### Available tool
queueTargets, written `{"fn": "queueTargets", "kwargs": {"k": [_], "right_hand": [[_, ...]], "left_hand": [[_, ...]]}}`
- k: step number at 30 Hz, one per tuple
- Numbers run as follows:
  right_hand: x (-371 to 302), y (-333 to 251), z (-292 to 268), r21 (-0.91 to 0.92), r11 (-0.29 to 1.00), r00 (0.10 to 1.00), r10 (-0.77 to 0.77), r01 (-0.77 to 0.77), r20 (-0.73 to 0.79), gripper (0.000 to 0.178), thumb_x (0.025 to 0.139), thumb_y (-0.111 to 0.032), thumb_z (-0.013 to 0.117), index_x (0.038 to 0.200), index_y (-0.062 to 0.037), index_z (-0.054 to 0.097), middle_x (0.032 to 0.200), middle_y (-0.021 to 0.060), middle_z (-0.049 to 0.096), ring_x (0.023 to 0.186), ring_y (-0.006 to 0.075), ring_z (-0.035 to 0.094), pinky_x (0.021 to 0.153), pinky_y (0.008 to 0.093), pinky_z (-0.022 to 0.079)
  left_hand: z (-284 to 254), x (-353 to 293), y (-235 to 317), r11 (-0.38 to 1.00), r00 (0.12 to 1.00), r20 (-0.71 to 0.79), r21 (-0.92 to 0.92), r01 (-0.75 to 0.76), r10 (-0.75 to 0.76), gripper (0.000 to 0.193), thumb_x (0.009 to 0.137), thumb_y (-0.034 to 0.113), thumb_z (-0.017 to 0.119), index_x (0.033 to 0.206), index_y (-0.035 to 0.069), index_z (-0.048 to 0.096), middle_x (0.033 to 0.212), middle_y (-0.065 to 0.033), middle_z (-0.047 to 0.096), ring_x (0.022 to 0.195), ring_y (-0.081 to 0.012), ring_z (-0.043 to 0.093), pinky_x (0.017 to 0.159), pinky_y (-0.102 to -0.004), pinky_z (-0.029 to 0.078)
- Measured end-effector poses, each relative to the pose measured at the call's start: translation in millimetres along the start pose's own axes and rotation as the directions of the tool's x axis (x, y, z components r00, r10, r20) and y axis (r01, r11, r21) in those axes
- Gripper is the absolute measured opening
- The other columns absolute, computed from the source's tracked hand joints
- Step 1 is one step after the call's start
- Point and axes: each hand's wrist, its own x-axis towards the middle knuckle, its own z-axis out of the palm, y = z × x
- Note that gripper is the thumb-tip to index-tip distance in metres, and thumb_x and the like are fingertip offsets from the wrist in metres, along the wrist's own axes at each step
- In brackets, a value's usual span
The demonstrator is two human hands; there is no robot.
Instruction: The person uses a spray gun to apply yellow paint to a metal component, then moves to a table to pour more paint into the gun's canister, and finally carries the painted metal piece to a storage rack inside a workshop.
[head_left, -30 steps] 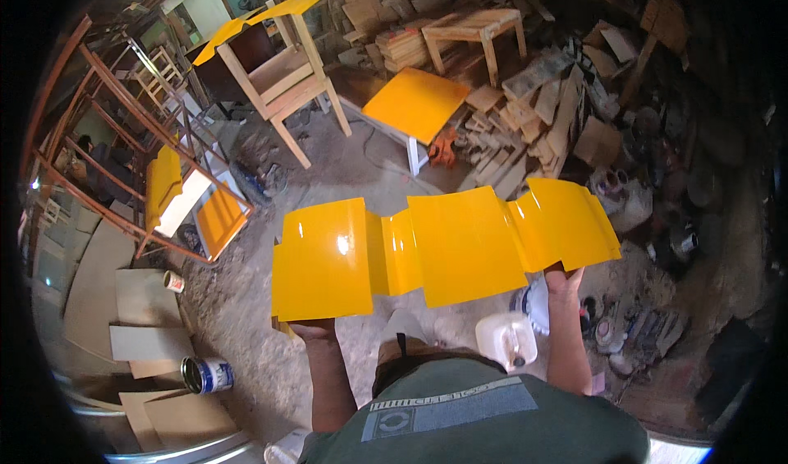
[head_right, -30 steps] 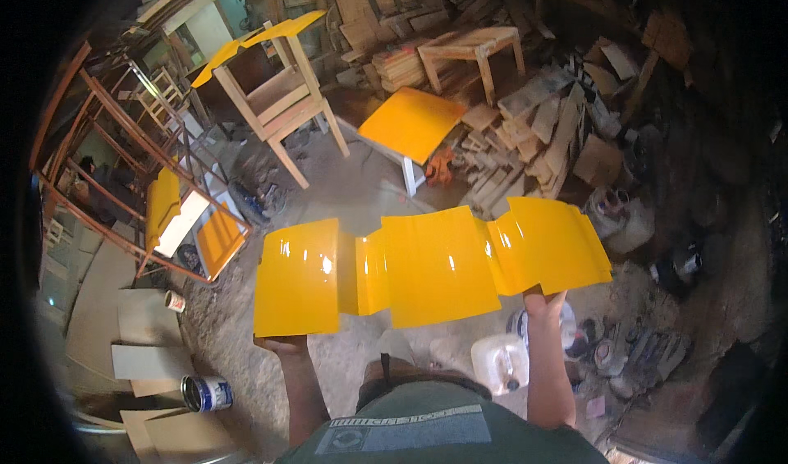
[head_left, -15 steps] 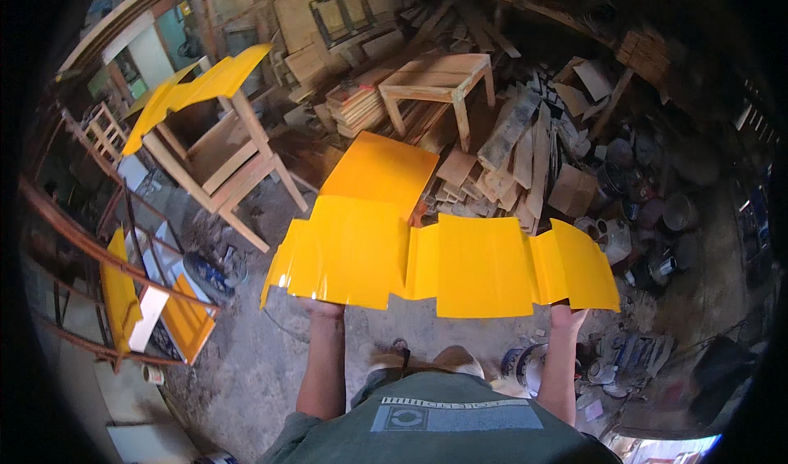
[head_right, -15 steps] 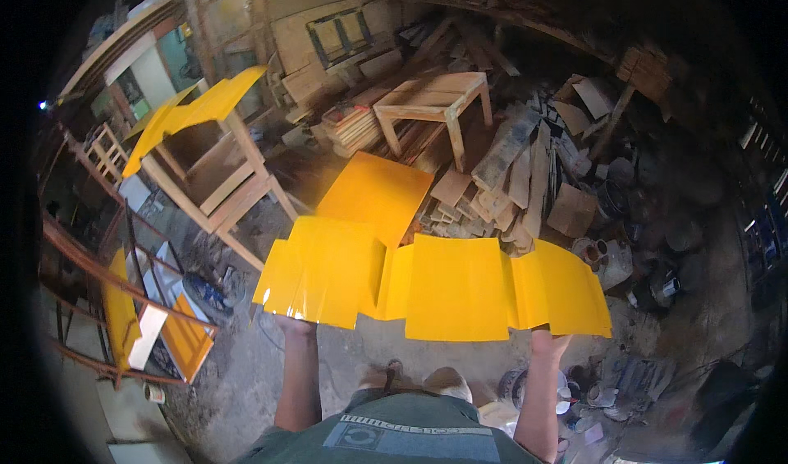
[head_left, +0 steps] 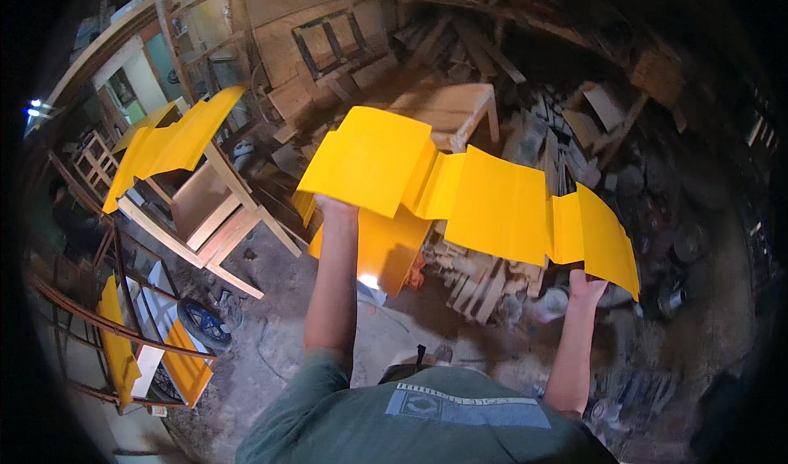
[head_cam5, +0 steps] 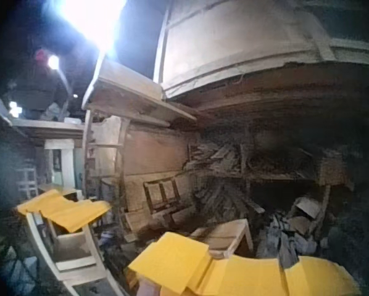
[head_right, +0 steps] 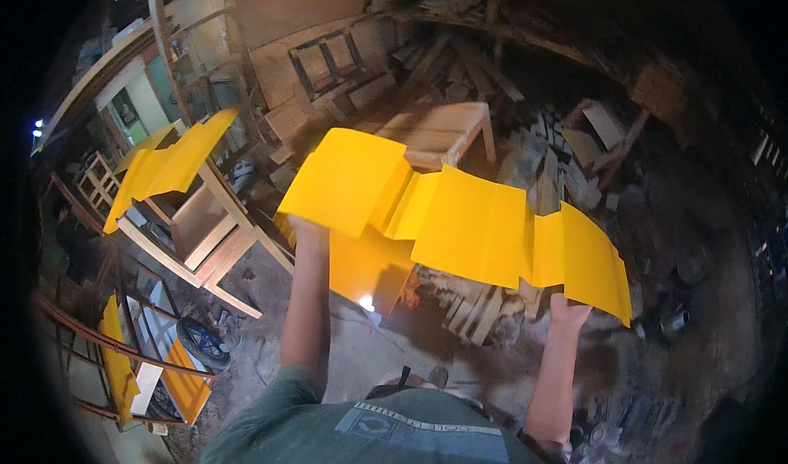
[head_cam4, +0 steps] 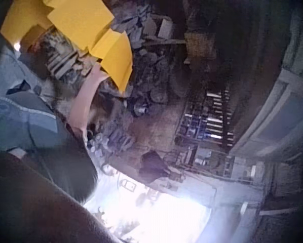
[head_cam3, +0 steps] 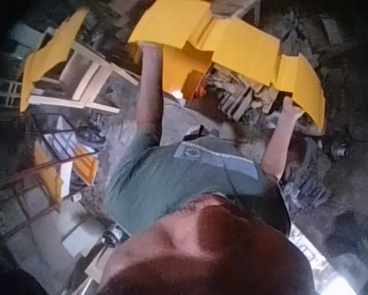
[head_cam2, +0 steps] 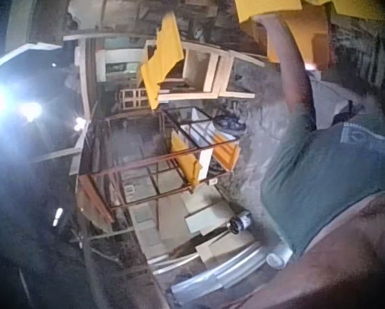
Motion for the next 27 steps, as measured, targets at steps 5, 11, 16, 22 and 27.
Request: {"fn": "queueTargets", "kwargs": {"k": [5,11,16,22,27], "right_hand": [[117,43,34,0.087,0.994,0.984,0.051,-0.067,0.173,0.042,0.094,-0.031,0.059,0.129,-0.0079,0.057,0.13,0.0059,0.061,0.121,0.0243,0.055,0.108,0.0413,0.041],[231,131,96,0.22,0.946,0.922,0.149,-0.238,0.357,0.04,0.093,-0.026,0.061,0.126,-0.0045,0.059,0.129,0.0107,0.061,0.12,0.0269,0.056,0.107,0.042,0.042],[312,202,114,0.179,0.933,0.907,0.236,-0.312,0.348,0.04,0.093,-0.027,0.061,0.126,-0.0055,0.058,0.131,0.0104,0.059,0.124,0.0277,0.053,0.108,0.0433,0.04],[435,308,91,-0.043,0.948,0.688,0.26,-0.317,0.677,0.041,0.096,-0.029,0.058,0.129,-0.0059,0.055,0.137,0.0086,0.055,0.128,0.026,0.048,0.109,0.0391,0.036],[502,386,46,-0.729,0.282,0.741,0.083,0.624,0.667,0.041,0.098,-0.027,0.055,0.133,-0.006,0.052,0.138,0.0087,0.053,0.128,0.0263,0.048,0.108,0.0394,0.038]], "left_hand": [[17,148,-25,0.98,0.965,-0.194,0.123,-0.155,0.176,0.065,0.099,0.051,0.023,0.135,0.003,0.05,0.136,-0.0187,0.053,0.125,-0.0385,0.05,0.106,-0.0557,0.04],[-6,311,-23,0.982,0.981,-0.126,0.137,-0.128,0.145,0.068,0.098,0.055,0.023,0.134,0.004,0.048,0.134,-0.0198,0.054,0.123,-0.0394,0.051,0.103,-0.0573,0.042],[-82,447,-32,0.958,0.946,-0.199,0.187,-0.219,0.255,0.061,0.097,0.057,0.031,0.129,0.01,0.052,0.124,-0.0156,0.06,0.111,-0.0357,0.059,0.096,-0.0551,0.047],[-213,569,-40,0.968,0.99,0.007,0.209,-0.141,0.143,0.054,0.099,0.052,0.034,0.127,0.01,0.054,0.121,-0.0122,0.061,0.11,-0.0335,0.059,0.096,-0.0514,0.048],[-303,607,-45,0.946,0.998,0.011,0.317,-0.068,0.068,0.049,0.1,0.048,0.038,0.125,0.01,0.055,0.119,-0.0098,0.062,0.107,-0.0316,0.061,0.094,-0.0489,0.049]]}}
